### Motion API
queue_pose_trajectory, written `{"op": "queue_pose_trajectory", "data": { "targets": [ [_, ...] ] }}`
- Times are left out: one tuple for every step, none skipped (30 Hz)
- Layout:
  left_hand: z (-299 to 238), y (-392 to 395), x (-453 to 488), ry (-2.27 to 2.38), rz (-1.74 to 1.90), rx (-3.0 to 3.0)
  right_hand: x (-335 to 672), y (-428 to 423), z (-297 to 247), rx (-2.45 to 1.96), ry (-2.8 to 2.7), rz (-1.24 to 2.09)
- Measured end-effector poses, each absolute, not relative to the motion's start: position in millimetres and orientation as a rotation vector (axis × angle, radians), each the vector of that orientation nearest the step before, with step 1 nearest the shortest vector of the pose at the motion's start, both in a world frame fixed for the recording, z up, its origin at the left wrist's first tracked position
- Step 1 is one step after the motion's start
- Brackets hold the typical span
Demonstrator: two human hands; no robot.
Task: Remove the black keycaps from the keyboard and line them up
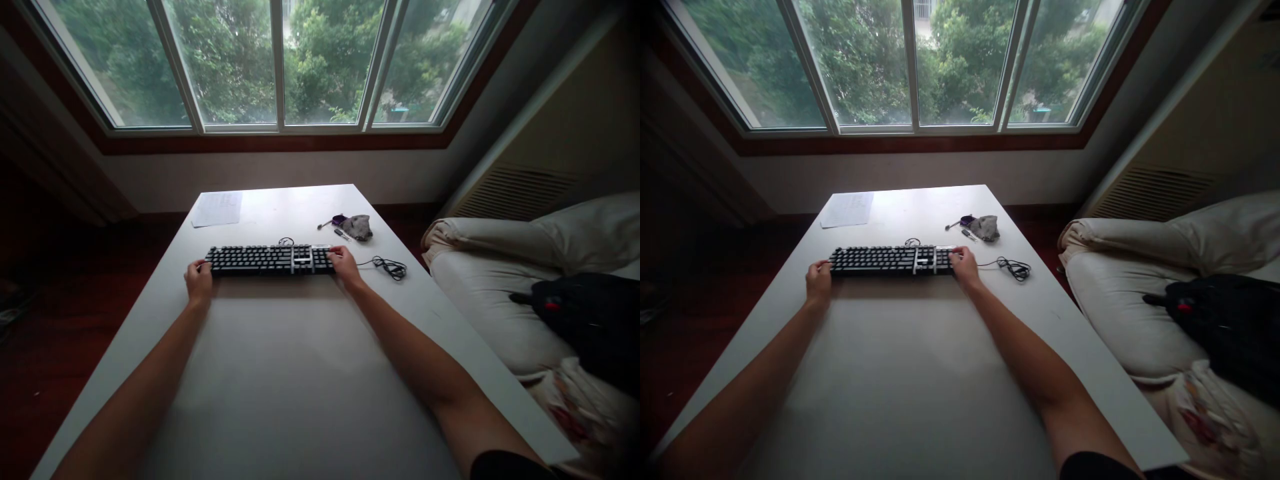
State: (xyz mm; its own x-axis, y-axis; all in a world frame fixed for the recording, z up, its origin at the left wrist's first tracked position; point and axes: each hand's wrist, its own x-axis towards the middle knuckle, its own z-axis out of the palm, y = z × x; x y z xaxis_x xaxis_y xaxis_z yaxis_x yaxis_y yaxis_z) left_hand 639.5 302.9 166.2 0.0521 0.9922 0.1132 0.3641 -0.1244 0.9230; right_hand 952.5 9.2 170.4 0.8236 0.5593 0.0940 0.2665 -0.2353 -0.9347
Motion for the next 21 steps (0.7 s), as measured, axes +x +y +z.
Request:
{"op": "queue_pose_trajectory", "data": {
  "targets": [
    [165.7, 315.9, 627.2, 1.505, 1.099, 1.589, 940.3, 23.2, 168.2, -1.824, -0.638, 0.327],
    [165.0, 328.7, 615.0, 1.584, 1.096, 1.606, 929.4, 36.6, 167.0, -1.82, -0.672, 0.338],
    [164.1, 340.9, 603.1, 1.633, 1.078, 1.635, 920.8, 48.6, 166.9, -1.818, -0.73, 0.36],
    [162.9, 352.4, 592.1, 1.661, 1.052, 1.693, 915.5, 58.9, 168.2, -1.826, -0.78, 0.397],
    [161.5, 362.7, 582.3, 1.684, 1.035, 1.764, 914.2, 67.1, 170.7, -1.829, -0.851, 0.458],
    [160.0, 371.5, 574.1, 1.705, 1.018, 1.83, 917.4, 73.1, 174.5, -1.834, -0.924, 0.511],
    [158.5, 378.6, 567.8, 1.707, 1.007, 1.885, 925.1, 76.8, 179.2, -1.844, -0.996, 0.541],
    [157.2, 383.5, 563.5, 1.701, 1.001, 1.923, 937.1, 78.4, 184.6, -1.864, -1.063, 0.535],
    [156.1, 386.1, 561.0, 1.69, 0.998, 1.959, 952.9, 77.9, 190.2, -1.905, -1.1, 0.467],
    [155.4, 386.4, 560.4, 1.669, 0.996, 2.013, 971.7, 75.8, 195.6, -1.962, -1.114, 0.34],
    [155.3, 384.4, 561.2, 1.635, 0.996, 2.087, 992.6, 72.5, 200.4, -2.037, -1.095, 0.184],
    [155.7, 380.4, 563.1, 1.582, 1.015, 2.177, 1014.7, 68.3, 204.1, -2.145, -1.015, 0.039],
    [156.8, 374.8, 565.8, 1.511, 1.04, 2.272, 1036.9, 63.8, 206.7, -2.263, -0.892, -0.074],
    [158.3, 368.0, 568.9, 1.442, 1.06, 2.356, 1058.3, 59.5, 207.8, -2.368, -0.762, -0.139],
    [160.2, 360.7, 572.1, 1.37, 1.077, 2.427, 1078.2, 55.9, 207.7, -2.452, -0.653, -0.144],
    [162.3, 353.5, 575.1, 1.302, 1.082, 2.49, 1096.0, 53.5, 206.6, -2.512, -0.576, -0.117],
    [164.2, 347.0, 577.8, 1.233, 1.079, 2.547, 1111.2, 52.8, 204.6, -2.555, -0.536, -0.071],
    [165.8, 341.7, 580.1, 1.168, 1.068, 2.598, 1123.5, 54.0, 202.1, -2.584, -0.526, -0.019],
    [166.9, 337.9, 581.8, 1.111, 1.045, 2.646, 1132.9, 57.2, 199.5, -2.602, -0.538, 0.023],
    [167.4, 335.6, 583.0, 1.075, 1.023, 2.674, 1139.4, 62.6, 196.9, -2.618, -0.57, 0.067],
    [167.3, 334.9, 583.7, 1.051, 1.006, 2.685, 1143.5, 69.7, 194.5, -2.633, -0.62, 0.108]
  ]
}}
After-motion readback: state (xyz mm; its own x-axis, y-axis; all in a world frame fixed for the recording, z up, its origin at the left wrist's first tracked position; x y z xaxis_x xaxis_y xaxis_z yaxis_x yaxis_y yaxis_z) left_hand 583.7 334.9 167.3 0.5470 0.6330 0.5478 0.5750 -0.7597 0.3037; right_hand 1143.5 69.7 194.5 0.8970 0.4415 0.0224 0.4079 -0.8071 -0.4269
